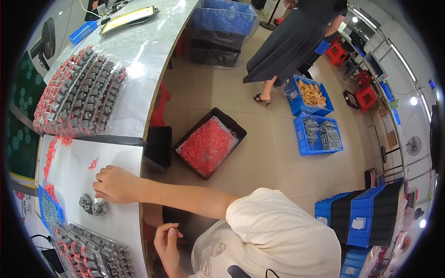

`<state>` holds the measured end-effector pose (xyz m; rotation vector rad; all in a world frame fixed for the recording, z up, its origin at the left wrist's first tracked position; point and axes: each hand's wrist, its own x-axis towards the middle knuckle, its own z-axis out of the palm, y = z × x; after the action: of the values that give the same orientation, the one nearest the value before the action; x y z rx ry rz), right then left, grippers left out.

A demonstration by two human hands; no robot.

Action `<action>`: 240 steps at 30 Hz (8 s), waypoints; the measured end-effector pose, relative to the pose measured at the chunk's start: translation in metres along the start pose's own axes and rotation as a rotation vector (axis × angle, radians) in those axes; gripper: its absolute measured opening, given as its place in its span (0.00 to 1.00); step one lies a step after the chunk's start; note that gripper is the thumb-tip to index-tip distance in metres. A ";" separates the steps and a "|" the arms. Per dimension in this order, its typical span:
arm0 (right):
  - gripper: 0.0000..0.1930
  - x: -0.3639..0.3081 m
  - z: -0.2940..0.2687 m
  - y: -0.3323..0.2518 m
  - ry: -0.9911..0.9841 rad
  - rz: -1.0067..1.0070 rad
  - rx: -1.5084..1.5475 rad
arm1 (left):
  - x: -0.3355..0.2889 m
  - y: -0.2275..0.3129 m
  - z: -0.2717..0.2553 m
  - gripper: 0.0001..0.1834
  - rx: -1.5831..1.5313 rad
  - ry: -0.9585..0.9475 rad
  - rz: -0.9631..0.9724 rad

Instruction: Manually assembling small DC motors by attaching pink plastic gears to the motor shafts.

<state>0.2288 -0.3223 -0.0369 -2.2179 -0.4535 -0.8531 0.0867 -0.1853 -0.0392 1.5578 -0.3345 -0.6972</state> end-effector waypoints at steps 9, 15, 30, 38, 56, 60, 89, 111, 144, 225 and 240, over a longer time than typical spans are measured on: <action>0.11 0.002 -0.003 -0.001 -0.019 0.080 0.025 | -0.009 -0.010 -0.005 0.07 -0.023 0.056 0.027; 0.12 0.004 -0.010 -0.002 -0.091 0.089 0.012 | -0.012 -0.013 -0.006 0.07 -0.015 0.092 0.042; 0.11 0.003 -0.010 -0.004 -0.085 0.030 0.000 | -0.023 -0.005 -0.011 0.07 -0.086 0.043 0.023; 0.10 -0.003 -0.013 -0.007 -0.069 0.025 0.081 | -0.026 -0.009 -0.013 0.08 -0.065 0.032 0.056; 0.16 0.001 -0.029 -0.010 -0.149 0.193 0.262 | -0.031 -0.006 -0.012 0.08 -0.101 0.045 0.049; 0.18 0.001 -0.030 -0.014 -0.195 0.298 0.271 | -0.031 -0.011 -0.014 0.08 -0.096 0.055 0.040; 0.16 -0.005 -0.018 -0.015 0.008 -0.027 -0.060 | -0.032 -0.017 -0.013 0.09 -0.105 0.056 0.039; 0.14 -0.004 -0.020 -0.016 -0.098 0.101 -0.015 | -0.033 -0.015 -0.015 0.09 -0.080 0.061 0.062; 0.14 -0.007 -0.015 -0.018 -0.139 0.143 0.046 | -0.033 -0.032 -0.019 0.09 -0.155 0.081 0.056; 0.15 0.001 -0.023 -0.019 -0.179 0.179 0.027 | -0.038 -0.031 -0.026 0.07 -0.237 0.112 0.079; 0.11 -0.106 -0.054 -0.096 -0.282 0.370 0.586 | -0.032 -0.039 -0.027 0.15 -0.346 0.069 0.229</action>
<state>0.0771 -0.3022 -0.0342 -1.7880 -0.3493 -0.1726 0.0713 -0.1400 -0.0706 1.1896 -0.3160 -0.4916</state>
